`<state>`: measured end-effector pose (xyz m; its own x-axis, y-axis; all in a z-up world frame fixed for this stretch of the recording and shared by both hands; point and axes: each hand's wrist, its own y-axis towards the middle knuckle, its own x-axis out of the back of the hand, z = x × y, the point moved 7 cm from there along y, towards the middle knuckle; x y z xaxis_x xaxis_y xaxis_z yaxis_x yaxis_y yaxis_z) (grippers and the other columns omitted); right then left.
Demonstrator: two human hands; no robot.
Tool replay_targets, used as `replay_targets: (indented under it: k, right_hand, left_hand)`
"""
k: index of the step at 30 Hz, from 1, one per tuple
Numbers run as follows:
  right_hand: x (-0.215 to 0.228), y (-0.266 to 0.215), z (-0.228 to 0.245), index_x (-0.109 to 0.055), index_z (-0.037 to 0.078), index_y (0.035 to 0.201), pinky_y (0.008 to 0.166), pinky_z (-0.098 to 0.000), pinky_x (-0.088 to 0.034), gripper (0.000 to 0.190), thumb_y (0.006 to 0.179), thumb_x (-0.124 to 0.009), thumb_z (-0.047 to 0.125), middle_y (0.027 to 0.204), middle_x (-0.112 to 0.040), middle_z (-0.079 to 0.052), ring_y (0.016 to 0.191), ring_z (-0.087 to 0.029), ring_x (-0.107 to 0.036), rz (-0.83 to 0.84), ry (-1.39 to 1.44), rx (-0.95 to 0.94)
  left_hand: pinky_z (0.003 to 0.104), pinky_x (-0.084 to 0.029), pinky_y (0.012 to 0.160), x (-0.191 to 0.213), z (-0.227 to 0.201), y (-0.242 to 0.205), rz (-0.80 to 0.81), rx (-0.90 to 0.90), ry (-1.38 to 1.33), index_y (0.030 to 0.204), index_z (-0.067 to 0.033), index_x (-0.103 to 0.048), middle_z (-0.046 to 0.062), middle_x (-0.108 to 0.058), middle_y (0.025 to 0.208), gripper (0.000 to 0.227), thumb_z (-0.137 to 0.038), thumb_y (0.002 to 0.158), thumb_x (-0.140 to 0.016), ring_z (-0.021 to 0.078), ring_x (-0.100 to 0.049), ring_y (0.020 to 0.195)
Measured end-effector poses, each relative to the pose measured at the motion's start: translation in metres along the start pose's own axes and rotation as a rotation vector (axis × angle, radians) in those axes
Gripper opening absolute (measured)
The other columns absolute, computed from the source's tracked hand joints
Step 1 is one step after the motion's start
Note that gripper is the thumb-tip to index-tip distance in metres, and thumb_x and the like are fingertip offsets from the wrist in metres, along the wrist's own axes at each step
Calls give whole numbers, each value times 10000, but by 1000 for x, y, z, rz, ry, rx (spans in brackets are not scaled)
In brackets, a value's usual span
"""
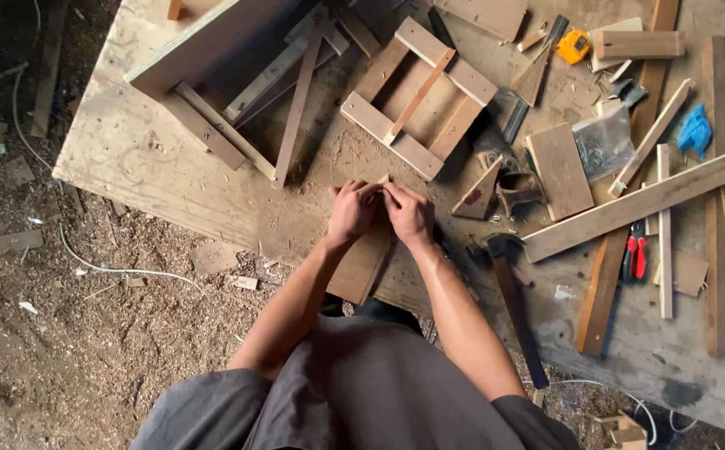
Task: The person smooths a triangular wooden piece with a metal file, then uses a hammer to tap its edges. They mark the wood with a pen and ruler, and briefly handle a small wooden frame. The work occurs on a cluttered workbench with scattered tools and wood scraps.
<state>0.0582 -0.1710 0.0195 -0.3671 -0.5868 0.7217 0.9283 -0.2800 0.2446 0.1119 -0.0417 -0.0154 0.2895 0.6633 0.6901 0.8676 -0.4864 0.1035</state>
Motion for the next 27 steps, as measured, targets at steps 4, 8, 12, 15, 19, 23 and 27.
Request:
replay_targets:
  k: [4, 8, 12, 15, 19, 23, 27]
  right_hand:
    - [6, 1, -2, -777, 74, 1063, 686, -368, -578, 169, 900, -775, 119, 979, -767, -141, 835, -319, -745, -19, 20, 4]
    - [3, -5, -19, -760, 30, 1051, 682, -368, -581, 184, 882, -774, 101, 970, -762, -165, 806, -303, -752, -11, 133, 8]
    - [-9, -19, -44, -776, 54, 1002, 676, -382, -581, 148, 890, -814, 143, 890, -764, -140, 770, -274, -756, 152, 102, -147]
    - [-17, -42, -33, -675, 61, 1260, 711, -327, -641, 427, 856, -771, 164, 1102, -718, -125, 895, -270, -732, 295, 284, -123]
    - [-3, -51, -25, -691, 42, 1261, 767, -416, -572, 614, 731, -914, 257, 1042, -712, -167, 916, -329, -698, 264, 67, -126]
    - [6, -47, -18, -663, 24, 1302, 767, -397, -577, 614, 765, -882, 226, 1055, -703, -164, 916, -323, -703, 247, 110, -109]
    - [2, -48, -16, -659, 62, 1323, 750, -383, -576, 616, 775, -877, 238, 1001, -695, -144, 872, -305, -705, 274, 104, -155]
  left_hand:
    - [438, -351, 883, -2, -1, 3, -48, -48, -1, 1112, -158, -768, 34, -709, 990, 267, -126, 858, -693, 241, -616, 1007]
    - [418, -364, 894, -6, 1, 3, -67, 3, 27, 1059, -187, -793, 12, -724, 971, 207, -146, 876, -705, 230, -633, 991]
    - [422, -353, 887, -7, 0, 9, -122, 67, 16, 1016, -189, -799, 5, -749, 983, 159, -211, 868, -744, 224, -644, 975]
    - [423, -347, 890, -7, 3, 12, -143, 124, -7, 1025, -186, -803, 1, -757, 1010, 163, -233, 875, -759, 219, -637, 988]
    - [407, -355, 902, -9, 7, 18, -153, 106, -11, 1045, -191, -811, 1, -753, 1053, 190, -213, 863, -761, 226, -621, 1027]
    - [413, -331, 888, -10, 9, 16, -166, 54, 22, 1007, -178, -822, 6, -758, 1048, 184, -225, 830, -797, 224, -625, 1019]
    - [373, -349, 917, -8, 8, 14, -137, 25, -45, 1062, -196, -820, -8, -740, 1063, 199, -236, 872, -775, 210, -601, 1021]
